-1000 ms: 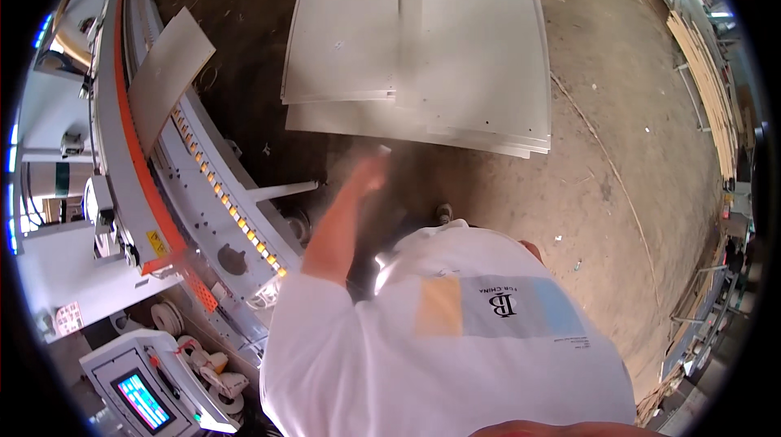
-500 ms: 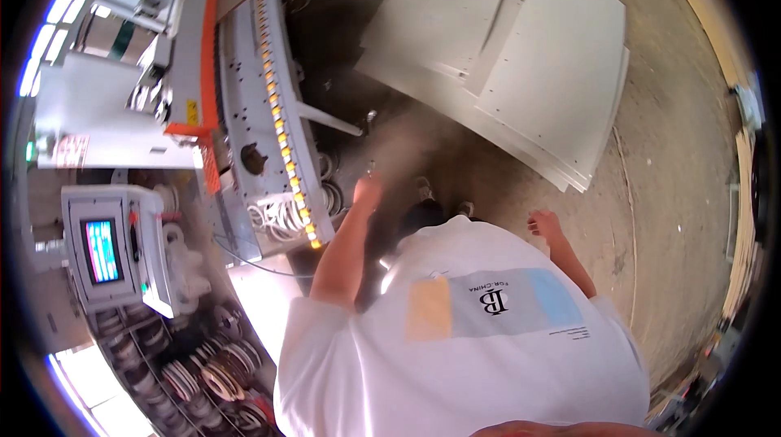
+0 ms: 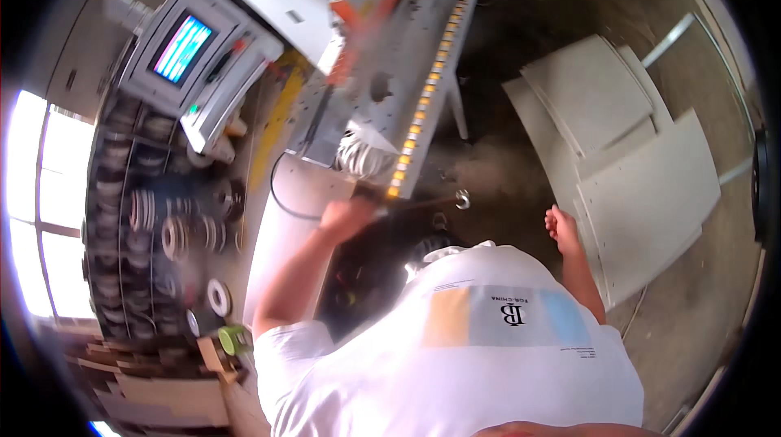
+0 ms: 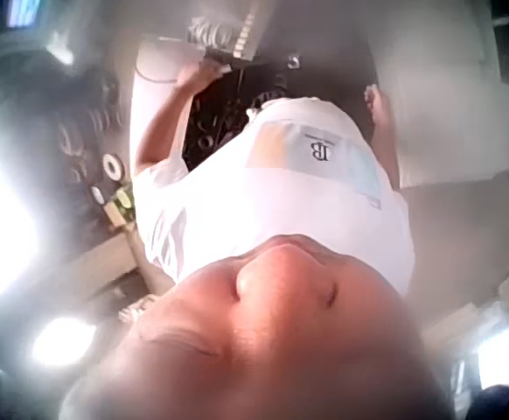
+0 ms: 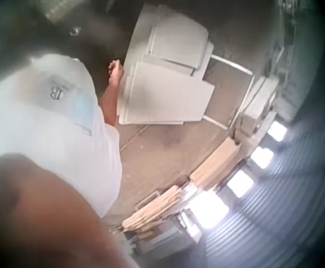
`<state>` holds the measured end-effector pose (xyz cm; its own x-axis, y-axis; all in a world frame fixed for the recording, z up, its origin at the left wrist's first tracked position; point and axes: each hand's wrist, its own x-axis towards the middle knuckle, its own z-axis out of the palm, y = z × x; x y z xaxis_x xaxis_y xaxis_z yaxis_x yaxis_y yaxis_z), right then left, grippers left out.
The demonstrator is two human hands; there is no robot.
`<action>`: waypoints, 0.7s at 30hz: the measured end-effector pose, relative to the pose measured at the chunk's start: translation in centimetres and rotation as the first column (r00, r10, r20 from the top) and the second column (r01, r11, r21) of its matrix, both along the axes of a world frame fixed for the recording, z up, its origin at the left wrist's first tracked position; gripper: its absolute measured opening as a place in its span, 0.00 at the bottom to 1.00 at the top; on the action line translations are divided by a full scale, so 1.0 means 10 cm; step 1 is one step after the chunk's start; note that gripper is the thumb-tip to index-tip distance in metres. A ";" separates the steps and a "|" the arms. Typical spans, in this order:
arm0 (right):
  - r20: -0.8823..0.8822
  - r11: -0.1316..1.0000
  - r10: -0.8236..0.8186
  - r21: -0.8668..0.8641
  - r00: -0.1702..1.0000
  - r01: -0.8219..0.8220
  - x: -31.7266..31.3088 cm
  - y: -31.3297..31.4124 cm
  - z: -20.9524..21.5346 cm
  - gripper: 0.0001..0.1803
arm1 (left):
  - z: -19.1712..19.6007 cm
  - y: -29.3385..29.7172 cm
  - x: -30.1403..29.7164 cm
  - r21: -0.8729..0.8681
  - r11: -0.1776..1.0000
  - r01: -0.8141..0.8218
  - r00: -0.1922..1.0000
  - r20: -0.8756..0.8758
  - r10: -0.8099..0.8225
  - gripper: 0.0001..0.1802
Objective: The person picks up wood panels from a stack, places them onto a work surface, and uses an air nozzle to blow dust off the panels and the machinery components.
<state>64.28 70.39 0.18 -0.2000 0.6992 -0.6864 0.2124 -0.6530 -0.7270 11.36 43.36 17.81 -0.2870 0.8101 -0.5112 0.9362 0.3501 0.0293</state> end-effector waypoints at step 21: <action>0.400 0.918 0.322 0.090 0.858 -0.387 -1.20 -0.60 -0.03 0.18 | -0.15 0.87 -4.29 0.829 -0.093 -0.552 0.798 0.557 0.230 0.10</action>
<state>52.29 64.37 -0.11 -0.2094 0.7366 -0.6432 0.6808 -0.3624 -0.6366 -31.50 52.05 16.34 -0.7998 0.3542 0.4847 0.5612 0.1547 0.8131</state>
